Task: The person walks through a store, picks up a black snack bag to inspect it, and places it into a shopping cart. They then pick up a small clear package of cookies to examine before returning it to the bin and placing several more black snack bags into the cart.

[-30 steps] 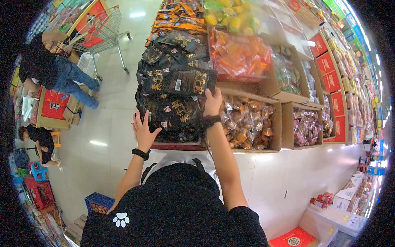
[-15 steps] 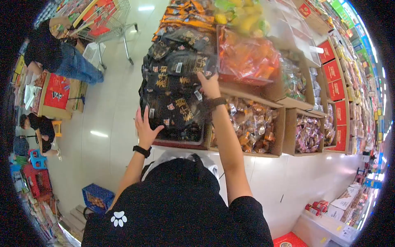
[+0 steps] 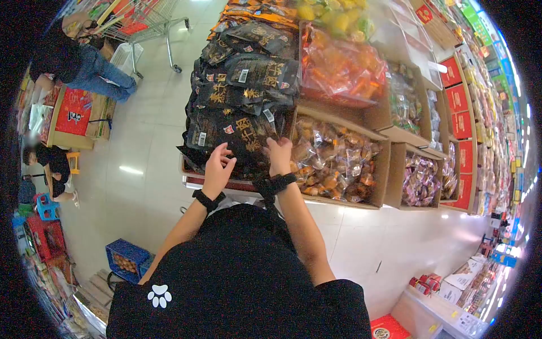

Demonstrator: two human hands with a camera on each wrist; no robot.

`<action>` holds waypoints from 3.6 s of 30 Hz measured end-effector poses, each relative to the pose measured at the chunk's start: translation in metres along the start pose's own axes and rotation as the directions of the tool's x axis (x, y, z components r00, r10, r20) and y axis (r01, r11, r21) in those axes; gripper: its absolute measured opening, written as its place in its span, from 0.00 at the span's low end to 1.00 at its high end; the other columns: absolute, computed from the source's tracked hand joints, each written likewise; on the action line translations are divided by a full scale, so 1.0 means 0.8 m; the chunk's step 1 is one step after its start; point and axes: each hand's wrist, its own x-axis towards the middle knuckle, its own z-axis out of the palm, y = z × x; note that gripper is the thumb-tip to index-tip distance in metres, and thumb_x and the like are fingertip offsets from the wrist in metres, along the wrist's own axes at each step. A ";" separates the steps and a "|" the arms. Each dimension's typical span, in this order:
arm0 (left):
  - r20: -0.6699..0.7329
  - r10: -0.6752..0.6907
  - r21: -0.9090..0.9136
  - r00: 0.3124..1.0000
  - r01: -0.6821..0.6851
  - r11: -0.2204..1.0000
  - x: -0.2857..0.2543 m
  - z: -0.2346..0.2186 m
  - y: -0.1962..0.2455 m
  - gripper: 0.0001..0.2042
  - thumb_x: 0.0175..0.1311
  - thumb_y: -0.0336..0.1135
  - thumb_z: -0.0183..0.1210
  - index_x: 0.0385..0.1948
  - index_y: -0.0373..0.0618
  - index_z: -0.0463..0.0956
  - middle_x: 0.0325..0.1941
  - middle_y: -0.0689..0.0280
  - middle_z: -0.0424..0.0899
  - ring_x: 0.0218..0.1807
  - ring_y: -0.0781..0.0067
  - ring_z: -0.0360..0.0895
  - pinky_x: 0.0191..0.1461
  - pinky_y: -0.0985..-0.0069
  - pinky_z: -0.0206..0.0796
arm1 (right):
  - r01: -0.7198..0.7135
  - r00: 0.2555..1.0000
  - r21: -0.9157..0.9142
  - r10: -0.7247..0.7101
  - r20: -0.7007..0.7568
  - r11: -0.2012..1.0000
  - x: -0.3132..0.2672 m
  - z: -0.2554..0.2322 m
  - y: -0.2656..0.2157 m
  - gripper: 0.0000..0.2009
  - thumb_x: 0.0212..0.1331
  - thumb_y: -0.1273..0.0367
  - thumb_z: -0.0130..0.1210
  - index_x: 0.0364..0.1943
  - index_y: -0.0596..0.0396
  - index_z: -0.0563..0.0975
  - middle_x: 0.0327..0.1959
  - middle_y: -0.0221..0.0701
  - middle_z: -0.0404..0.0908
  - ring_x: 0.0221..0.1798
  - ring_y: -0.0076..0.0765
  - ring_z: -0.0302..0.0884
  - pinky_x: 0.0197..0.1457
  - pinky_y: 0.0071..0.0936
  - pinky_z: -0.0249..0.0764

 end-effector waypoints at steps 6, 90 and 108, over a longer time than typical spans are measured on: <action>0.014 -0.186 -0.301 0.982 0.181 0.936 0.004 0.011 -0.007 0.21 0.51 0.30 0.53 0.48 0.33 0.59 0.35 0.60 0.75 0.34 0.74 0.73 0.38 0.79 0.65 | 0.061 0.992 -0.015 -0.062 -0.106 0.998 0.014 0.002 -0.025 0.16 0.46 0.68 0.56 0.37 0.61 0.66 0.27 0.26 0.69 0.24 0.20 0.65 0.20 0.17 0.60; 0.214 0.105 -0.538 0.971 0.027 0.842 -0.078 -0.102 0.134 0.22 0.46 0.23 0.57 0.45 0.35 0.61 0.41 0.61 0.71 0.43 0.77 0.69 0.46 0.80 0.62 | 0.170 0.702 0.049 -0.156 0.695 0.984 -0.168 -0.001 -0.117 0.16 0.43 0.75 0.56 0.39 0.63 0.69 0.38 0.32 0.75 0.39 0.25 0.71 0.45 0.23 0.66; 0.350 0.054 -0.600 0.935 0.180 0.780 -0.071 -0.116 0.154 0.25 0.46 0.22 0.56 0.49 0.35 0.57 0.45 0.64 0.68 0.48 0.77 0.65 0.53 0.78 0.57 | -0.009 0.781 0.017 -0.004 0.625 1.000 -0.174 0.008 -0.121 0.15 0.47 0.72 0.54 0.39 0.63 0.69 0.37 0.32 0.75 0.37 0.23 0.71 0.44 0.21 0.66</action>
